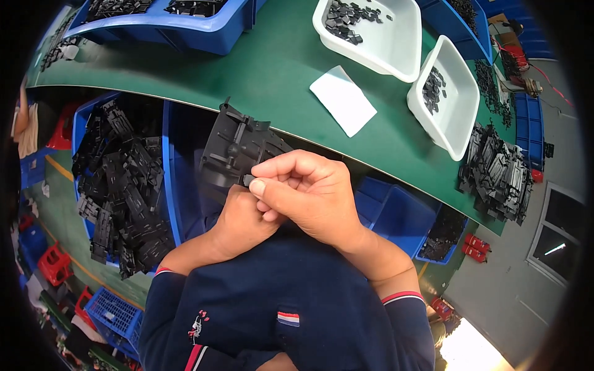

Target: The person assembles toy car chassis by picking up small components from a tray, pressing them onto an adhesive pad, attaching them onto each chassis by hand, and stacking the chassis on the table.

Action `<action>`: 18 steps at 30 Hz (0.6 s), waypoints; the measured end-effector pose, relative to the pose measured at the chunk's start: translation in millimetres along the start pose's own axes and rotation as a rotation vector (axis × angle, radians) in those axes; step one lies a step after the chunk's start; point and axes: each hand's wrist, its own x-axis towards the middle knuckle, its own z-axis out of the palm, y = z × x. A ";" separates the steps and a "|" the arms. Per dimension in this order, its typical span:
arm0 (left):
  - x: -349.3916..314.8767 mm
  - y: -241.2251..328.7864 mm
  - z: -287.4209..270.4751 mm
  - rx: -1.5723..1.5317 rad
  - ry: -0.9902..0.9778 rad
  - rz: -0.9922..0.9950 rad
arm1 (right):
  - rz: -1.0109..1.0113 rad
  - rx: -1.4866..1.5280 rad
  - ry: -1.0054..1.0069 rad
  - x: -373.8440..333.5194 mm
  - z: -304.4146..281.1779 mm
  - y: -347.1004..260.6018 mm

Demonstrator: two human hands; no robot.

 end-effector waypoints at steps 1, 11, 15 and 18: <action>-0.5 -0.6 -0.2 -0.001 0.001 -0.001 | 0.001 -0.001 0.000 -0.4 1.1 0.6; -4.5 -2.6 -1.6 0.141 -0.005 -0.008 | -0.019 -0.027 -0.008 -0.9 1.1 1.6; -6.7 -3.2 -2.5 0.178 -0.035 -0.016 | -0.020 -0.027 -0.026 -1.0 0.1 0.6; -7.0 -5.2 -2.6 0.177 -0.039 -0.007 | -0.018 0.003 -0.033 -1.4 0.0 0.5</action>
